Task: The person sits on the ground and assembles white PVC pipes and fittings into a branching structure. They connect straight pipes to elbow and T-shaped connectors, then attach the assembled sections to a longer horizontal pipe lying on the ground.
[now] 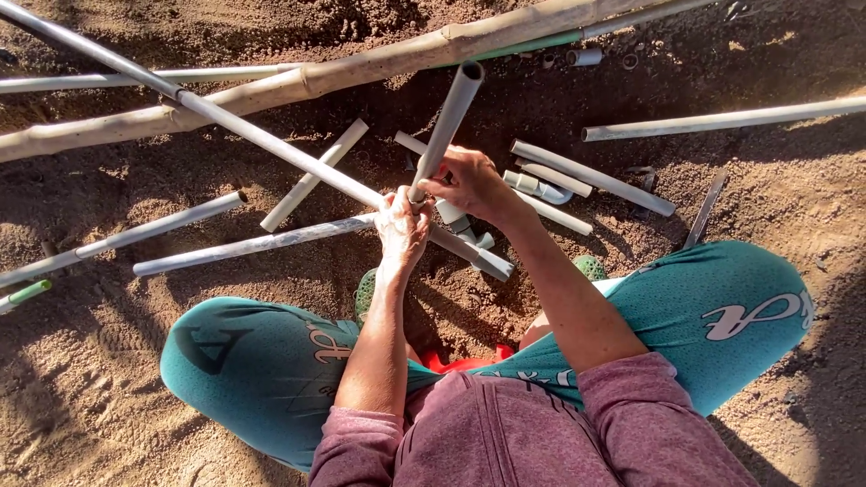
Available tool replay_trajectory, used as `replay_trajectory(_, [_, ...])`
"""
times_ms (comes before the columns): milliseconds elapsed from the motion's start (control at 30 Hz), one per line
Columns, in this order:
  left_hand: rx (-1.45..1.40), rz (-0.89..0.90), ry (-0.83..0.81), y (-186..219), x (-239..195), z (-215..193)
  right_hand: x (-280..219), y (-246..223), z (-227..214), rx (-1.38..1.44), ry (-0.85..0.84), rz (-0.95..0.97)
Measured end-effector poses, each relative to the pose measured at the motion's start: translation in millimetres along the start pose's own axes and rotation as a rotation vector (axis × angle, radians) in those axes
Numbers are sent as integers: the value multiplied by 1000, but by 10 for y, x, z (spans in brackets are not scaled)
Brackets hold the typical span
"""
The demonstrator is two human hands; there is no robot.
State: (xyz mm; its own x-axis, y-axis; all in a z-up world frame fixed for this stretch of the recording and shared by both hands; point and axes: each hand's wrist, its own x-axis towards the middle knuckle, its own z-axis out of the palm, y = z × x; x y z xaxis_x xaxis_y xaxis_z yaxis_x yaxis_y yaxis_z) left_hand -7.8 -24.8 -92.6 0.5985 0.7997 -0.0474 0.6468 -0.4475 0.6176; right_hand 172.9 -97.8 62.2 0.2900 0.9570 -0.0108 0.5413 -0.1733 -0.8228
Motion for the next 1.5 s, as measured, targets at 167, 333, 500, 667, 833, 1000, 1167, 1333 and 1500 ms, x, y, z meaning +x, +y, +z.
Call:
replay_trajectory(167, [44, -24, -4, 28, -47, -28, -44, -209, -194, 81, -195, 156])
replay_trajectory(333, [121, -18, -22, -63, -63, 55, -93, -207, -69, 297, 16, 228])
replay_trajectory(500, [152, -48, -86, -64, -119, 49, -75, 66, 9, 282, -129, 206])
replay_trajectory(667, [163, -114, -105, -101, -132, 122, -81, 224, 419, 146, 162, 339])
replay_trajectory(833, [283, -160, -152, -135, -144, 173, -137, 766, 791, 274, 192, 489])
replay_trajectory(1000, [435, -104, -116, -212, -129, 240, -186, 538, 449, 526, 25, 484])
replay_trajectory(1167, [412, -75, -62, 233, -168, -149, -52, 336, -64, 927, 284, 307])
replay_trajectory(1333, [365, 50, 7, 443, -241, -315, 118, 500, -182, 1201, 273, 233])
replay_trajectory(1500, [281, 149, -38, 339, -235, -203, 207, 332, -285, 1184, 280, 252])
